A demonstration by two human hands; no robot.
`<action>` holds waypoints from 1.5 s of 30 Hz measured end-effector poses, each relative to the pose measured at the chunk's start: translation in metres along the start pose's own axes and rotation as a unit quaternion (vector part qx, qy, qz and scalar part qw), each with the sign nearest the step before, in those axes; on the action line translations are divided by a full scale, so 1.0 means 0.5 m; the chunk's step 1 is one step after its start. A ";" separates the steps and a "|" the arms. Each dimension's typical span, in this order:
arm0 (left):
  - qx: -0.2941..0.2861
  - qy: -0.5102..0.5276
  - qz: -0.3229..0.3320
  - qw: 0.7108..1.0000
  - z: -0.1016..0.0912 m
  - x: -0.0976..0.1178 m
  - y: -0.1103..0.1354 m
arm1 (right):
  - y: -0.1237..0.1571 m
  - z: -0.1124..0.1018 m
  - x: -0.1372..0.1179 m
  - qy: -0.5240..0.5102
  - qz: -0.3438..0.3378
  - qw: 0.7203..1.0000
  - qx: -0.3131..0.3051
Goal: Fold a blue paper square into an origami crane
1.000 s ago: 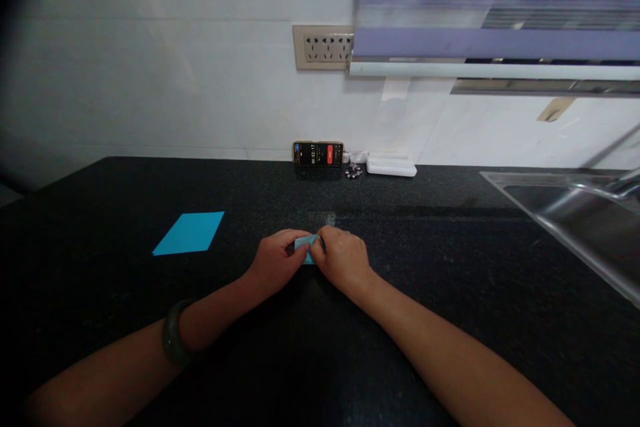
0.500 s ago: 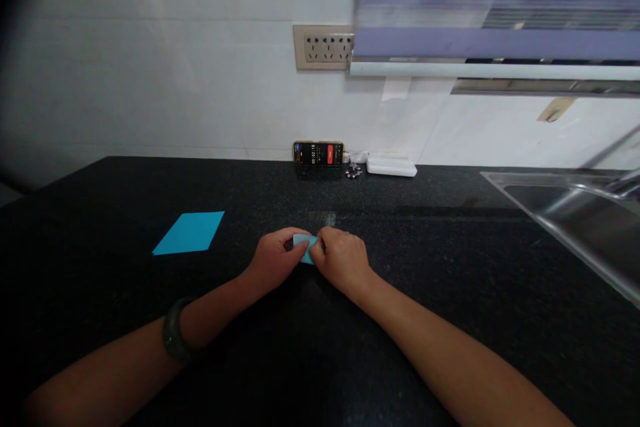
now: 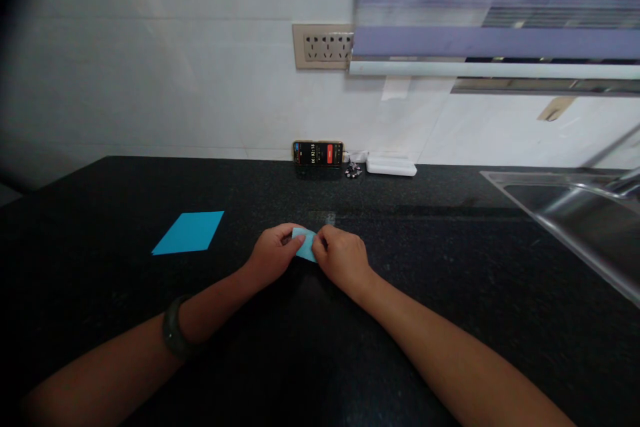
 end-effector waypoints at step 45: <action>-0.001 0.227 -0.059 0.972 0.001 -0.029 -0.009 | 0.006 0.089 0.028 -0.609 0.216 0.737 -0.200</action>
Point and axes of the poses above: each hand's wrist, its own y-axis away from the middle knuckle, its own z-axis out of the palm, x = y × z, the point moved 7 cm from there along -y, towards the middle knuckle, and after that the axes turned 3 degrees about -y, right-handed, at the moved point
